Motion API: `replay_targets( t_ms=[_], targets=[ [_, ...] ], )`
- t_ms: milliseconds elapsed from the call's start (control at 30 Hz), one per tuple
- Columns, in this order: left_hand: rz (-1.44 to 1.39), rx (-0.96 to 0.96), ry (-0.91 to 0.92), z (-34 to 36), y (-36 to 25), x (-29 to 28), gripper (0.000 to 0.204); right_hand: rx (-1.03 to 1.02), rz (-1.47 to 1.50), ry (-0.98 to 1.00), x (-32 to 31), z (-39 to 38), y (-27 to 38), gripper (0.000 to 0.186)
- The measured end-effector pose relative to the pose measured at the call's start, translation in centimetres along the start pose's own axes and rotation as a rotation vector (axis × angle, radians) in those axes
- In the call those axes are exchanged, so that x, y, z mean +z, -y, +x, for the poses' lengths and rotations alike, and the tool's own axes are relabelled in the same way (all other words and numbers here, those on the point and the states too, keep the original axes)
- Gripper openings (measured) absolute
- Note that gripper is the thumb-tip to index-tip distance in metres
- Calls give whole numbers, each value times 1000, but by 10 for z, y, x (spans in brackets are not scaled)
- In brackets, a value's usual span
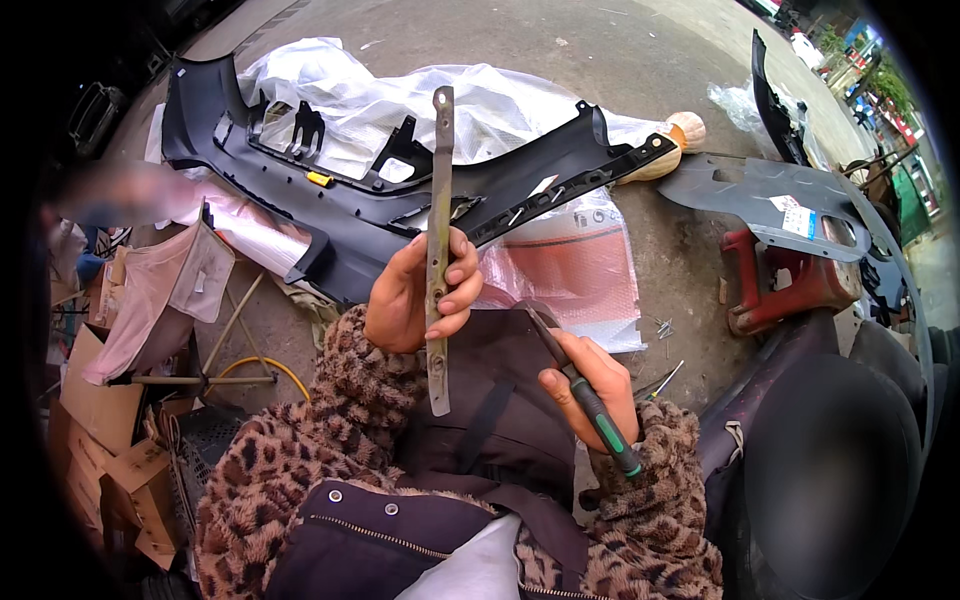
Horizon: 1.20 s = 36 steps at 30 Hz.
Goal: The person is repairing a black car bumper by removing a metal bracket. They use pliers to pull out nails and a screwdriver to pry the bracket loose. The person then uses a red rivet gun to remove a fastener from the bumper.
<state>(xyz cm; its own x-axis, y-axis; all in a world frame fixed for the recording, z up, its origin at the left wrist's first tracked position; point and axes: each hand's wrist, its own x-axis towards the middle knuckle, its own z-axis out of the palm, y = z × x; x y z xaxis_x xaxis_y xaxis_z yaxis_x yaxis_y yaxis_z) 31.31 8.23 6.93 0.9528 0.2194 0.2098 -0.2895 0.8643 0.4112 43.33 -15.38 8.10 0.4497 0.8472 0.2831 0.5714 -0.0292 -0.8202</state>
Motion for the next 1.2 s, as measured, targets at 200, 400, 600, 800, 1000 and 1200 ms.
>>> replay_targets(
  t_ms=[200, 400, 600, 800, 1000, 1200],
  targets=[
    [-4, 2, -20, 0, 0, 6, 41, -257, -418, 138, -8, 42, 58, 37],
    [26, -31, -69, -1, 4, 6, 43, -322, -558, 89, -7, 63, 52, 31],
    [175, -48, -146, -6, 5, 13, 44, -327, -642, 111, -6, 75, 60, 30],
    [454, -111, -260, -9, 7, 24, 41, -376, -769, 126, -2, 73, 55, 30],
    [802, -91, -444, -2, 24, 32, 36, -620, -1049, 112, -6, 76, 36, 30],
    [1107, -40, -443, -2, 33, 15, 34, -130, -388, 313, -5, 72, 18, 21]
  ],
)
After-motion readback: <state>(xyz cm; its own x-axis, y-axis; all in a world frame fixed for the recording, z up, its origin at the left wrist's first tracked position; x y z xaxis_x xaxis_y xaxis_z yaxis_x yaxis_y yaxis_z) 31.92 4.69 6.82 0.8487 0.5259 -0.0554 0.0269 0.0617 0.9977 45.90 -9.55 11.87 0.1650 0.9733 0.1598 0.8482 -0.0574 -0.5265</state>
